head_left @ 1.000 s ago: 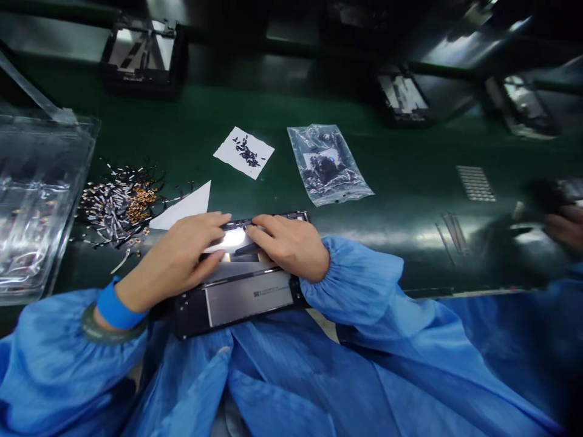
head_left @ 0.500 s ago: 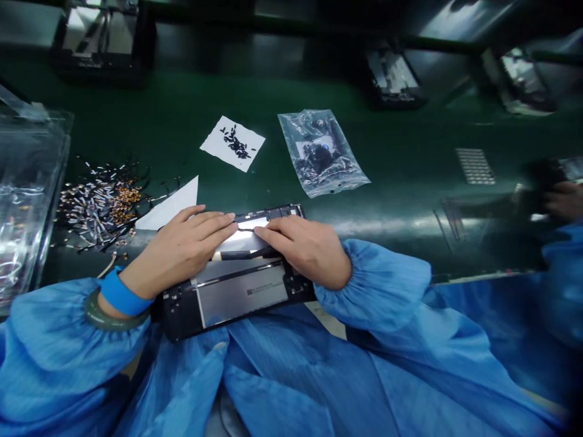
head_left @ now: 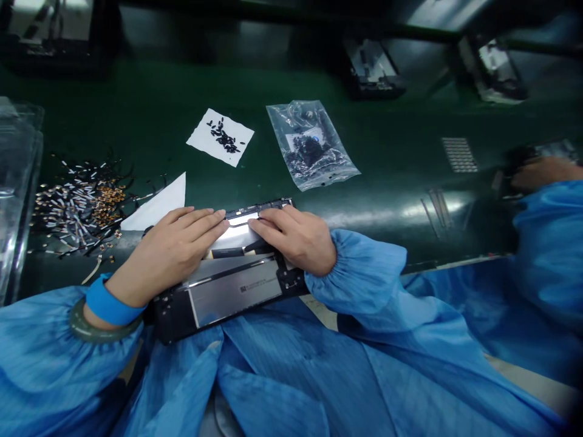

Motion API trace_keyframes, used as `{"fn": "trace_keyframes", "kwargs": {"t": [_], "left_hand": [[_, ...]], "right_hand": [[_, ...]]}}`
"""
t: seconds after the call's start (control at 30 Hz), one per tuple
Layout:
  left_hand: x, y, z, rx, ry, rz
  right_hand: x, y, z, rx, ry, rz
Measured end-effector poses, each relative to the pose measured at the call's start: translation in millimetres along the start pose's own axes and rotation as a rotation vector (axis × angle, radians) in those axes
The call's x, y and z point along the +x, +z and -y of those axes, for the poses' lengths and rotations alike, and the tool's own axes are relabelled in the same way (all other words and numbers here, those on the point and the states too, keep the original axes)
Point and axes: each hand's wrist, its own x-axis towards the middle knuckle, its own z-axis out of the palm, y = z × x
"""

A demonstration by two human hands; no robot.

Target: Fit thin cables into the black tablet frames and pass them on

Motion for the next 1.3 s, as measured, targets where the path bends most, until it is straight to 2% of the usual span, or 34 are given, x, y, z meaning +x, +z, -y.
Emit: {"fn": "trace_keyframes", "kwargs": {"t": [0.23,0.63,0.77,0.83,0.9,1.0,1.07,1.13,1.23,1.3], "left_hand": [[1,-0.9,0,-0.001,-0.006,-0.006],[1,-5.7,-1,0.024,0.006,0.048],[0,-2.4,-1,0.021,-0.021,0.044],[2,-1.7,-4,0.027,-0.029,0.088],[5,-3.1,-6,0.038,-0.041,0.149],[9,-7.5,-7,0.019,-0.051,0.208],[11,-8.4,-4,-0.061,-0.070,0.184],[13,-5.3,1,-0.179,-0.174,0.117],[17,4.0,7,-0.267,-0.352,0.043],[21,6.0,9,-0.250,-0.391,0.052]], "right_hand": [[-2,0,0,0.034,0.018,0.084],[2,2,-2,0.022,-0.022,0.013],[-3,3,-15,0.053,-0.076,0.097],[-8,3,-21,0.094,-0.077,0.112],[-14,1,-25,0.153,-0.038,0.059],[-22,-5,-22,0.261,0.114,-0.059],[-26,-9,-17,0.323,0.307,-0.107],[-30,-11,-11,0.356,0.552,-0.100],[-37,-14,-7,0.448,0.857,0.082],[-41,-17,-8,0.594,0.980,0.251]]}}
